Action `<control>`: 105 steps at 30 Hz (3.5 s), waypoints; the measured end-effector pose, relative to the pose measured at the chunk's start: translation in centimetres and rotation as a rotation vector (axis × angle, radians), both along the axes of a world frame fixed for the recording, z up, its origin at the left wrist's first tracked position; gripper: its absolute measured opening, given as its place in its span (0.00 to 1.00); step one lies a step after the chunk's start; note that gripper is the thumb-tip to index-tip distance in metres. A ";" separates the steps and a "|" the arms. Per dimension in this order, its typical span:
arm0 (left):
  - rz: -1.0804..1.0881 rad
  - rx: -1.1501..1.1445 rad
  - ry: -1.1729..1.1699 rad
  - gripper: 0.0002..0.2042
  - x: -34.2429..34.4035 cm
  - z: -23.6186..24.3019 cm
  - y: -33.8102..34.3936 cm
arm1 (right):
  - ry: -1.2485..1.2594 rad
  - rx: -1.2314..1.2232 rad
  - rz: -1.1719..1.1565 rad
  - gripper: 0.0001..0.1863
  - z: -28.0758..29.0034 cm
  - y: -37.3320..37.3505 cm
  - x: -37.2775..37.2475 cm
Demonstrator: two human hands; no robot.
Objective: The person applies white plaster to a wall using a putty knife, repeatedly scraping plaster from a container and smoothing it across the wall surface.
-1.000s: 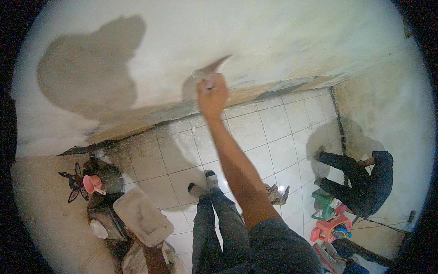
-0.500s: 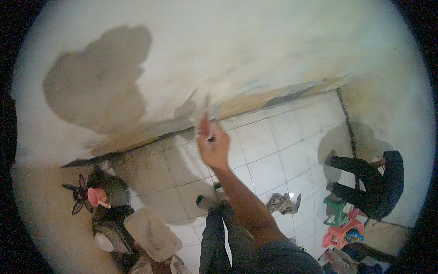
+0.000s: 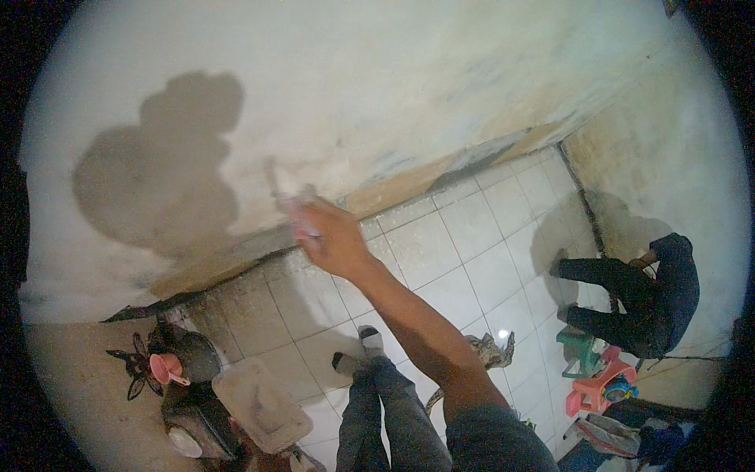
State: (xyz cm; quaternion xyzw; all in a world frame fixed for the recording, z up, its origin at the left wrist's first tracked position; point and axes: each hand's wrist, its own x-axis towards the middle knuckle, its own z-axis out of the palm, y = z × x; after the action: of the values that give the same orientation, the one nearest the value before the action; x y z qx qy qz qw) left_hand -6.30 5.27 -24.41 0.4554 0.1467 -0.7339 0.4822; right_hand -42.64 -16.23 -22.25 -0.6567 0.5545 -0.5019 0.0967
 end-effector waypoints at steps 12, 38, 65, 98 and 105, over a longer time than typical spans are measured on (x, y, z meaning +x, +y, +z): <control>-0.050 -0.023 0.039 0.40 -1.3 -0.9 0.1 | -0.922 -0.181 -0.473 0.05 2.9 -6.5 -9.3; 0.014 -0.050 0.052 0.43 0.7 -1.9 1.4 | 0.270 -0.110 -0.023 0.13 -5.9 -1.5 3.8; 0.026 -0.068 0.119 0.45 3.1 -3.4 2.5 | -0.420 -0.016 -0.730 0.02 -0.4 0.4 -4.4; -0.097 -0.057 0.143 0.42 1.5 -2.7 0.7 | -0.661 0.075 -0.634 0.07 -0.8 3.6 -15.6; -0.126 -0.046 0.152 0.42 0.5 -3.0 0.9 | -0.489 -0.254 -0.535 0.04 6.2 -5.4 -16.6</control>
State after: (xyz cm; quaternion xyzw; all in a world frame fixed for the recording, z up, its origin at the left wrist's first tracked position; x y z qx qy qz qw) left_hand -5.76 6.14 -27.36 0.3953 0.1371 -0.7984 0.4330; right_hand -59.22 -21.67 -16.03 -0.3563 0.6003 -0.7159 0.0094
